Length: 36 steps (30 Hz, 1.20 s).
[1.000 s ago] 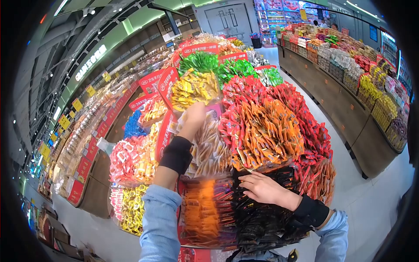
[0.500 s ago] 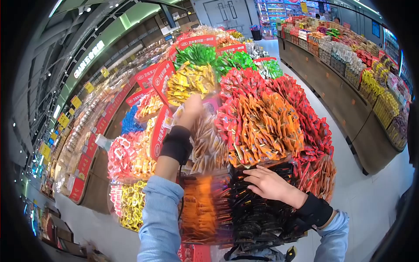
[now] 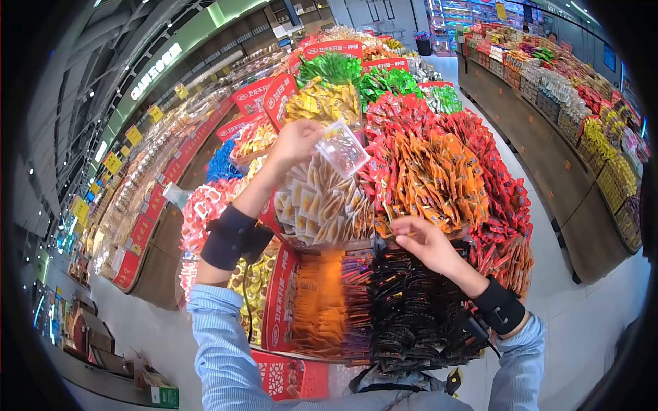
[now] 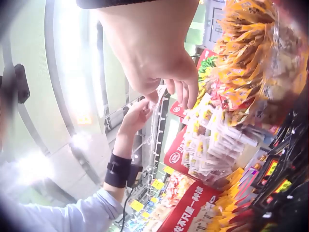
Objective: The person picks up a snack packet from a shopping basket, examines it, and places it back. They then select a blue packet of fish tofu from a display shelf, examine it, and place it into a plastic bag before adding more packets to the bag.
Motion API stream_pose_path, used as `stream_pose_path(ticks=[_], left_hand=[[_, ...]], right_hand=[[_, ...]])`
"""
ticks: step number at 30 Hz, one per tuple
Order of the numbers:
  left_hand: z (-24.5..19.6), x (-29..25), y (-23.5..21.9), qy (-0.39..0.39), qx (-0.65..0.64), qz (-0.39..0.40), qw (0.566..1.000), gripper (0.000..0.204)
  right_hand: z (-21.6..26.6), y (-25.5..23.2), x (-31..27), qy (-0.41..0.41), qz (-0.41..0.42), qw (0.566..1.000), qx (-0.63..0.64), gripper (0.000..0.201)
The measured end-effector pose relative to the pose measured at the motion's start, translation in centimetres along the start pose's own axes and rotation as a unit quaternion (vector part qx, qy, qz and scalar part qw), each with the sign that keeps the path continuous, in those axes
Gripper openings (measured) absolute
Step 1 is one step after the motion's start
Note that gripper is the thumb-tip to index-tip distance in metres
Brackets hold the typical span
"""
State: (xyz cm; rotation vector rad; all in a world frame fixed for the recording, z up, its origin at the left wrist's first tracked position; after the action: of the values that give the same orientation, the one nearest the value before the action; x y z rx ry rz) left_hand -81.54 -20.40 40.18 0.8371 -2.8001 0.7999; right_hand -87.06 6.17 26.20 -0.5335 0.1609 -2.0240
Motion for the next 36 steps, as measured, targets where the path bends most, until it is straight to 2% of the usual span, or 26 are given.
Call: stream_pose_path(ticks=[2,3,4,9,11,13,14,16,20,21,23,26,28,31,32,34,36], left_hand=[[-0.5,-3.4,1.3,0.000,-0.129,0.083,0.988,0.018],[-0.3,-4.6,1.6,-0.035,-0.090,0.101,0.990,0.018],[-0.3,-5.8,2.0,-0.035,-0.090,0.102,0.990,0.018],[-0.7,-9.7,3.5,-0.044,-0.055,0.103,0.992,0.017],[-0.8,-11.3,4.4,-0.057,-0.035,0.107,0.992,0.016],[0.3,-13.8,6.3,0.009,0.018,0.147,0.989,0.015],[0.7,-15.0,7.3,0.042,0.045,0.168,0.984,0.015],[1.0,-17.3,9.0,0.061,0.067,0.185,0.979,0.014],[0.6,-20.1,11.7,0.067,0.056,0.196,0.977,0.010],[0.4,-20.6,12.1,0.109,0.072,0.193,0.972,0.010],[0.2,-21.3,12.9,0.104,0.071,0.201,0.971,0.011],[0.7,-21.7,13.7,0.087,0.058,0.214,0.971,0.013],[0.9,-21.7,13.9,0.074,0.033,0.215,0.973,0.013],[0.9,-20.7,12.8,0.115,0.104,0.179,0.971,0.014],[1.5,-19.9,12.1,0.157,0.164,0.141,0.964,0.015],[3.5,-18.5,10.8,0.208,0.269,0.119,0.933,0.011],[5.6,-16.7,10.3,0.279,0.339,0.162,0.884,0.011]], right_hand=[[-0.5,0.5,0.8,0.024,-0.019,0.993,0.115,0.030],[-0.1,0.9,0.9,0.048,-0.005,0.984,0.170,0.033],[0.0,1.4,1.0,0.035,-0.011,0.980,0.197,0.031],[1.1,2.3,1.3,0.037,0.000,0.977,0.210,0.030],[2.1,2.2,0.8,-0.014,-0.005,0.989,0.145,0.031],[2.8,2.2,0.1,-0.051,0.007,0.996,0.075,0.031],[2.9,2.2,-0.5,-0.038,0.032,0.999,0.016,0.028],[3.2,2.4,-1.7,-0.027,0.072,0.993,-0.091,0.026],[3.3,2.8,-3.1,-0.035,0.150,0.976,-0.154,0.018],[3.3,2.9,-3.3,-0.064,0.151,0.970,-0.179,0.018],[3.0,3.2,-3.8,-0.121,0.152,0.954,-0.229,0.017],[3.0,3.2,-4.4,-0.108,0.171,0.949,-0.243,0.018],[2.6,3.0,-4.6,-0.122,0.153,0.948,-0.252,0.014],[1.6,1.7,-4.2,-0.125,0.128,0.949,-0.258,0.012],[1.1,0.9,-3.8,-0.104,0.109,0.959,-0.240,0.008],[-0.8,-0.6,-2.6,-0.060,0.066,0.988,-0.124,0.005],[-1.1,-2.2,-1.1,-0.037,0.039,0.994,-0.096,0.003]])
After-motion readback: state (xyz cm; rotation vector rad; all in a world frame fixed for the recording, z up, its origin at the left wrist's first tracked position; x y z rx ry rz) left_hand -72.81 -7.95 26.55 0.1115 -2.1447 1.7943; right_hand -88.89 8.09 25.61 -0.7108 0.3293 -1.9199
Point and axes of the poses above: each hand's wrist, its own x-axis towards the middle knuckle, its own y-axis out of the palm, z = x × y, the point moved 4 cm from there along x, towards the middle knuckle, and after that the axes turned 13 degrees about -x, right-handed, at the moved point
